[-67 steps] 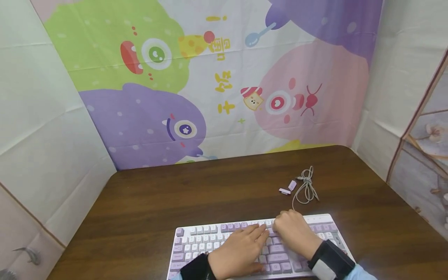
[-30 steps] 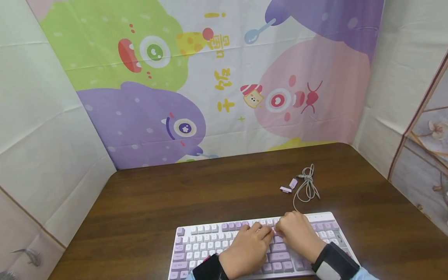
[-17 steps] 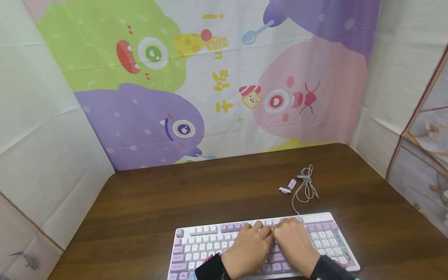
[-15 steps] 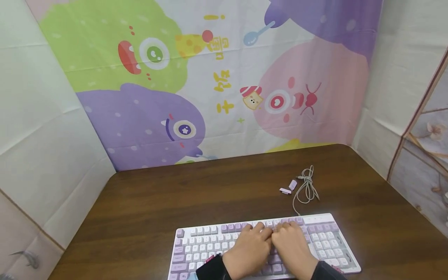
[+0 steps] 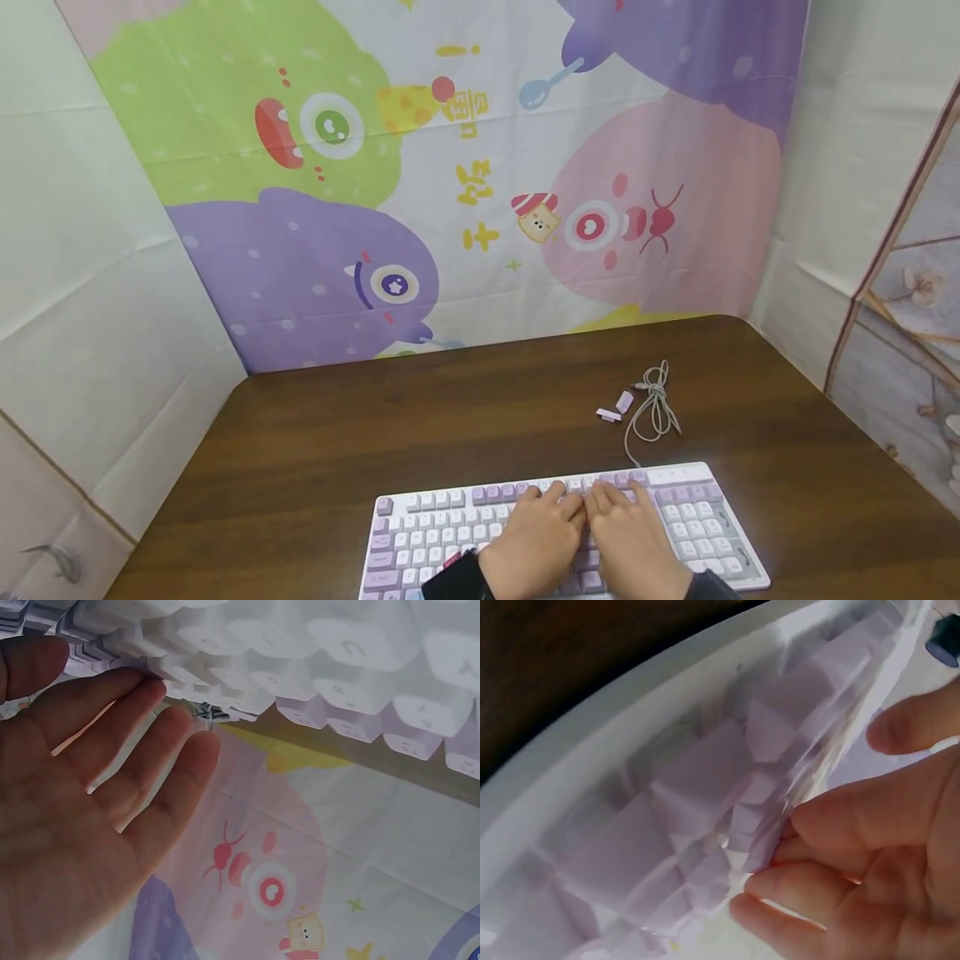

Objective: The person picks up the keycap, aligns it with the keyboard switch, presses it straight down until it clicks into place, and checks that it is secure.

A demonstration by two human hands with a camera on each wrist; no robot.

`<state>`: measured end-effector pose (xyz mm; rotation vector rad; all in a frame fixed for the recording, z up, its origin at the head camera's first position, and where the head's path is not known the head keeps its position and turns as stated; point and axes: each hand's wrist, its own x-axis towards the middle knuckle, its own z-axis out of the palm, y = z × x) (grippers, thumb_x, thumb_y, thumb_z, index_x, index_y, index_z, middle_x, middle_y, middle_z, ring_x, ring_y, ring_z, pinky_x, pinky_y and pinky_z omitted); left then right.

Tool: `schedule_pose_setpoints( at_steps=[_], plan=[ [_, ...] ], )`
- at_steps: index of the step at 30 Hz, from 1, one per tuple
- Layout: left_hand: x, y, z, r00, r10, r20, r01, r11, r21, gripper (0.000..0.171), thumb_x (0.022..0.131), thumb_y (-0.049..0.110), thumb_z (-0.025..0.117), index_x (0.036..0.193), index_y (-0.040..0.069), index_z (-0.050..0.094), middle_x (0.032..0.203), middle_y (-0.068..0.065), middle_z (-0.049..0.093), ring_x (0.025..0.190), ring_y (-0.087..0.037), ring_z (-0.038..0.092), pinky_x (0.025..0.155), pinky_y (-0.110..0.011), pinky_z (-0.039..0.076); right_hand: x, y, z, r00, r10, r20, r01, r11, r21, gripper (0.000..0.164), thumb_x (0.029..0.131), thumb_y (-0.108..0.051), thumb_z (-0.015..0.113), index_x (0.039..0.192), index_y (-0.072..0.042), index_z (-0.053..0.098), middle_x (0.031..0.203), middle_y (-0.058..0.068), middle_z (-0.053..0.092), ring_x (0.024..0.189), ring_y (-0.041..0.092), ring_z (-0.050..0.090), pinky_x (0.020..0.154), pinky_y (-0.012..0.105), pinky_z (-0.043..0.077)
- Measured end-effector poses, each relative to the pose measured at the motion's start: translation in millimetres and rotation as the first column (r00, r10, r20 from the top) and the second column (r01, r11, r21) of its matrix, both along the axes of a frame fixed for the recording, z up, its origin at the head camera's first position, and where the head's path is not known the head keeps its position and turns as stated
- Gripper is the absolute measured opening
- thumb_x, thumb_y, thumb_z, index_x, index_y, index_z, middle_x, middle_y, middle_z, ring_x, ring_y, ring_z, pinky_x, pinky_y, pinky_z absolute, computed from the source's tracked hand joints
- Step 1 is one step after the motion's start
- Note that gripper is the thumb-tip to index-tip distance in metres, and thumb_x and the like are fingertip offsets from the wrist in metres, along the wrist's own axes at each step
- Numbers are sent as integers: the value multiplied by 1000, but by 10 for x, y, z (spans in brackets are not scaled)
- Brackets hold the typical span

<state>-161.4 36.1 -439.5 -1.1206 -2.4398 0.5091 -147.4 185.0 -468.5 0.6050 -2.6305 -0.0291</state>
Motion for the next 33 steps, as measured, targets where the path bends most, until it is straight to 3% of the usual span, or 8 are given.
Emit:
schedule_pose_setpoints(
  at_steps=[7, 14, 20, 28, 31, 33],
  plan=[
    [-17, 37, 13, 1000, -2, 19, 2, 1000, -7, 28, 78, 38, 62, 104, 28, 67, 101, 17, 60, 92, -5, 50, 66, -23, 40, -3, 82, -50, 998, 22, -65, -29, 994, -104, 40, 60, -5, 70, 100, -1, 69, 105, 15, 69, 102, 27, 65, 90, 55, 41],
    [-18, 24, 21, 997, 36, 70, -36, 999, -2, 37, 77, 37, 64, 112, 25, 64, 104, 15, 59, 95, -6, 51, 70, -25, 43, -16, 75, -92, 995, 41, -91, -46, 997, -60, 49, 54, -8, 70, 102, 0, 68, 108, 17, 68, 107, 30, 62, 93, 55, 37],
    [15, 53, -26, 998, 36, 46, -37, 999, 14, 33, 80, 34, 62, 112, 25, 65, 103, 14, 59, 93, -4, 53, 71, -24, 44, 37, 15, -56, 998, -49, 34, 48, 999, 6, 44, 61, -14, 69, 104, 0, 68, 112, 16, 67, 112, 30, 60, 96, 55, 37],
    [-4, 36, -72, 1000, 21, 13, -21, 999, 35, 42, 70, 46, 69, 108, 28, 66, 101, 17, 61, 90, -1, 53, 70, -22, 43, -1, -36, -15, 976, -97, 195, 90, 995, 45, 49, 63, -15, 69, 108, 3, 65, 116, 19, 64, 117, 34, 55, 98, 57, 35],
    [-34, 13, -97, 1000, -4, 19, 2, 998, 61, 38, 70, 44, 69, 105, 28, 68, 95, 17, 62, 87, -1, 54, 67, -22, 42, -24, -41, -42, 978, -98, 185, 86, 994, 74, 48, 63, -16, 70, 107, 3, 66, 115, 17, 65, 116, 32, 56, 97, 55, 38],
    [-54, 3, -112, 1000, -18, 23, 16, 997, 71, 35, 72, 42, 68, 104, 28, 69, 91, 17, 63, 85, -2, 54, 66, -22, 41, -35, -43, -71, 986, -97, 133, 85, 992, 97, 45, 62, -17, 71, 104, 1, 68, 111, 13, 68, 113, 29, 58, 95, 52, 40]
  ],
)
